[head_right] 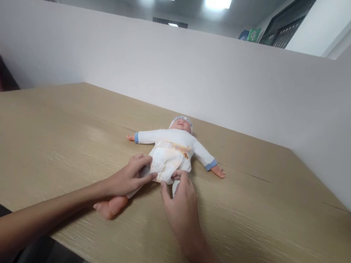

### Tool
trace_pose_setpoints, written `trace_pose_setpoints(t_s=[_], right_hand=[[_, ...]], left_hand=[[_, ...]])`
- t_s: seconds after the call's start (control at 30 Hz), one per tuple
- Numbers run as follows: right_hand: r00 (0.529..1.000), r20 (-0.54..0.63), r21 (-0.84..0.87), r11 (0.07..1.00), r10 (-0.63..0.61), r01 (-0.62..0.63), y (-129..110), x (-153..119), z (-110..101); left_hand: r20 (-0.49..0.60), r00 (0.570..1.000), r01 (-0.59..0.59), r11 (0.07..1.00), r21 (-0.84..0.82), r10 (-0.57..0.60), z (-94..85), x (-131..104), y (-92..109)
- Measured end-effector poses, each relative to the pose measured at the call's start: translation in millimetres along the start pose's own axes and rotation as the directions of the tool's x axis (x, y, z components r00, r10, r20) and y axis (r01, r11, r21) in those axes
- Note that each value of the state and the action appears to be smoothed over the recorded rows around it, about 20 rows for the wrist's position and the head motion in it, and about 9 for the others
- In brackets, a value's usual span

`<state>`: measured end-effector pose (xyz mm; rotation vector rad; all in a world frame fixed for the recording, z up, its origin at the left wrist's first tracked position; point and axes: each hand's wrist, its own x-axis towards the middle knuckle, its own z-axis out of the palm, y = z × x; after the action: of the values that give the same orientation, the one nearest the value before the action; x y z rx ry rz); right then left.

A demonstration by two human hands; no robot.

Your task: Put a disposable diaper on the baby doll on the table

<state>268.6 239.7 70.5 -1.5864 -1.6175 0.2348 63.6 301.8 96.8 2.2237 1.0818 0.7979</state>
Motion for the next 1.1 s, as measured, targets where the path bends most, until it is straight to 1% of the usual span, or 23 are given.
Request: trace_pose_setpoints(t_s=[0.1, 0.2, 0.3, 0.47, 0.6, 0.7, 0.87, 0.93, 1.0, 1.1], right_hand=[[0.997, -0.019, 0.05, 0.996, 0.07, -0.069, 2, 1, -4], [0.995, -0.025, 0.041, 0.994, 0.098, -0.097, 7, 1, -8], [0.994, -0.008, 0.03, 0.993, 0.112, -0.111, 10, 2, -12], [0.992, 0.0, 0.031, 0.991, 0.127, -0.127, 7, 3, -15], [0.988, 0.041, 0.001, 0.989, 0.147, -0.147, 0, 5, -19], [0.987, 0.083, -0.038, 0.99, 0.135, -0.132, -3, 6, -20], [0.989, 0.11, -0.018, 0.995, 0.095, -0.094, 0, 9, -16], [0.986, 0.126, 0.007, 0.994, 0.105, -0.107, 2, 11, -15], [0.983, 0.126, 0.016, 0.99, 0.137, -0.14, 3, 12, -14], [0.989, 0.068, -0.032, 0.991, 0.13, -0.128, 3, 10, -14]], left_hand=[[-0.032, 0.998, 0.062, 0.997, -0.035, -0.063, -0.7, -2, 1], [-0.078, 0.988, 0.127, 0.989, -0.071, -0.133, 0.3, -4, 0], [-0.131, 0.975, 0.164, 0.978, -0.13, -0.181, 4.1, -6, -4], [-0.193, 0.96, 0.149, 0.953, -0.263, -0.203, 9.1, -6, -11], [-0.202, 0.957, 0.15, 0.951, -0.27, -0.208, 6.5, -6, -9], [-0.168, 0.965, 0.155, 0.955, -0.254, -0.201, 3.1, -4, -5], [-0.031, 0.977, 0.194, 0.937, -0.29, -0.212, -0.6, 3, -2], [0.014, 0.976, 0.206, 0.907, -0.367, -0.216, -1.2, 5, -4], [0.043, 0.974, 0.214, 0.851, -0.479, -0.221, -1.1, 6, -7], [0.069, 0.971, 0.223, 0.76, -0.61, -0.229, -0.1, 7, -13]])
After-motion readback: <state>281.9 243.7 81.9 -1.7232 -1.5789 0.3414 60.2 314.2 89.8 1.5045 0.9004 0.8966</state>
